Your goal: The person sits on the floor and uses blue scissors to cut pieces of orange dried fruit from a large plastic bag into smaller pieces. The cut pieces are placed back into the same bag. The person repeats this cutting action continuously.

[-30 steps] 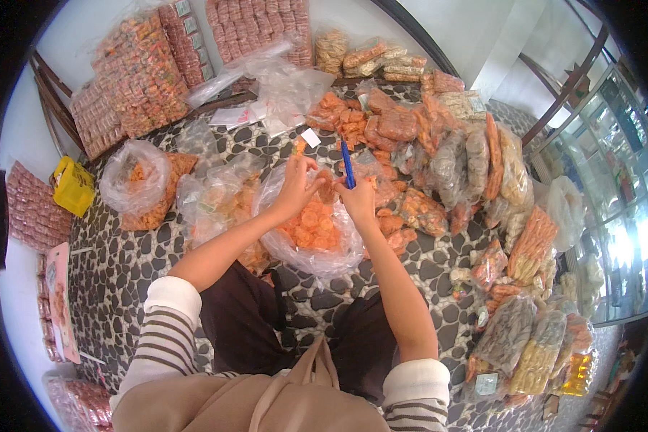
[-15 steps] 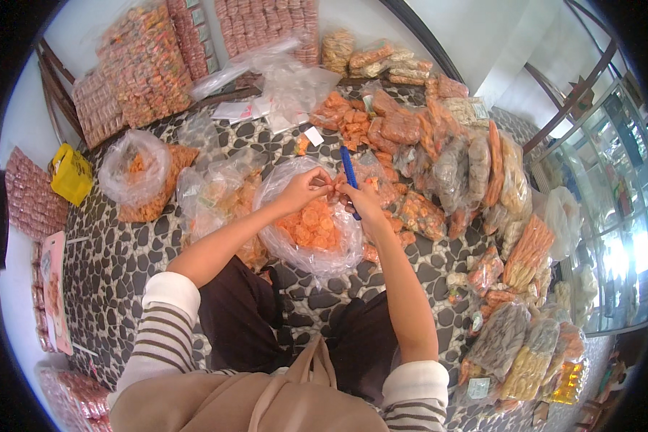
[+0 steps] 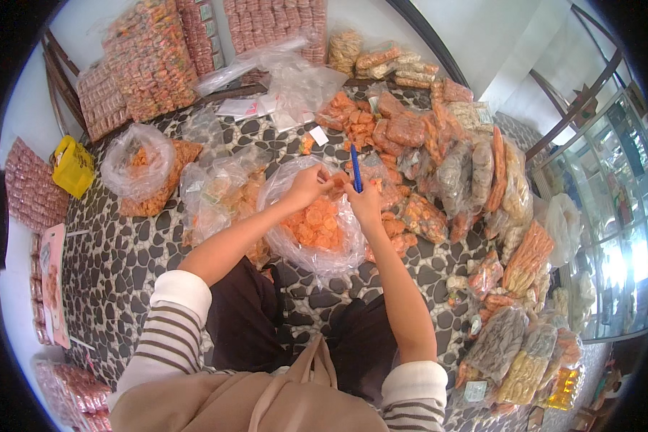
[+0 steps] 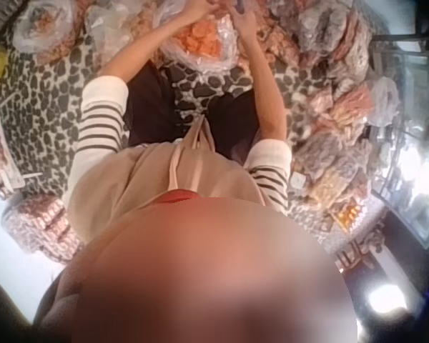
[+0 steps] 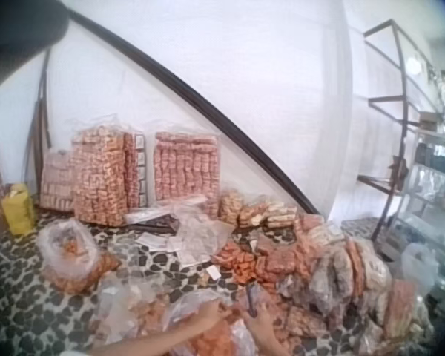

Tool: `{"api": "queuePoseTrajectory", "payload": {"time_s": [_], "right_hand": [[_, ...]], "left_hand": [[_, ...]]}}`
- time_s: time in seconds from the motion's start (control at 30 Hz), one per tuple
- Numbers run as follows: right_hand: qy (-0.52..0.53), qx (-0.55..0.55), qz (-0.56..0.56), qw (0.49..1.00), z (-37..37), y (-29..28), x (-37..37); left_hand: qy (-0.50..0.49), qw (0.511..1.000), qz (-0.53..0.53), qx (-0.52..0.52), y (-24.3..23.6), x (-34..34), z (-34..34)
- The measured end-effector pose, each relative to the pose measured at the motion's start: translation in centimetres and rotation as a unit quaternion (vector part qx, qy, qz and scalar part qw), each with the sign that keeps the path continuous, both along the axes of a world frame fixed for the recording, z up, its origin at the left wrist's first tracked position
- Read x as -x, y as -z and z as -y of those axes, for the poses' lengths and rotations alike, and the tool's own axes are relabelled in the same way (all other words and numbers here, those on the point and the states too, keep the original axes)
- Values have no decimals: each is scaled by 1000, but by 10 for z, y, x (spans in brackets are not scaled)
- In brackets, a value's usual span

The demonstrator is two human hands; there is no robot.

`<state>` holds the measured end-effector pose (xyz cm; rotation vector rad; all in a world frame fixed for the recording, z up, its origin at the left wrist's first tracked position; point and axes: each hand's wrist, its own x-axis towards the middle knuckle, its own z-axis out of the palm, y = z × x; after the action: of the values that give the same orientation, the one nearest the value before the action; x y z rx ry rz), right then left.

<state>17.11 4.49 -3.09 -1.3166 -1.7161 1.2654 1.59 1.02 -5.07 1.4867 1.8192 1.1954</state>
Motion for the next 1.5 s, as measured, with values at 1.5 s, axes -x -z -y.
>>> {"api": "queuePoseTrajectory", "payload": {"time_s": [1.5], "right_hand": [[23, 112, -214, 970, -10, 19, 25]], "left_hand": [[62, 936, 333, -91, -13, 30, 20]]}}
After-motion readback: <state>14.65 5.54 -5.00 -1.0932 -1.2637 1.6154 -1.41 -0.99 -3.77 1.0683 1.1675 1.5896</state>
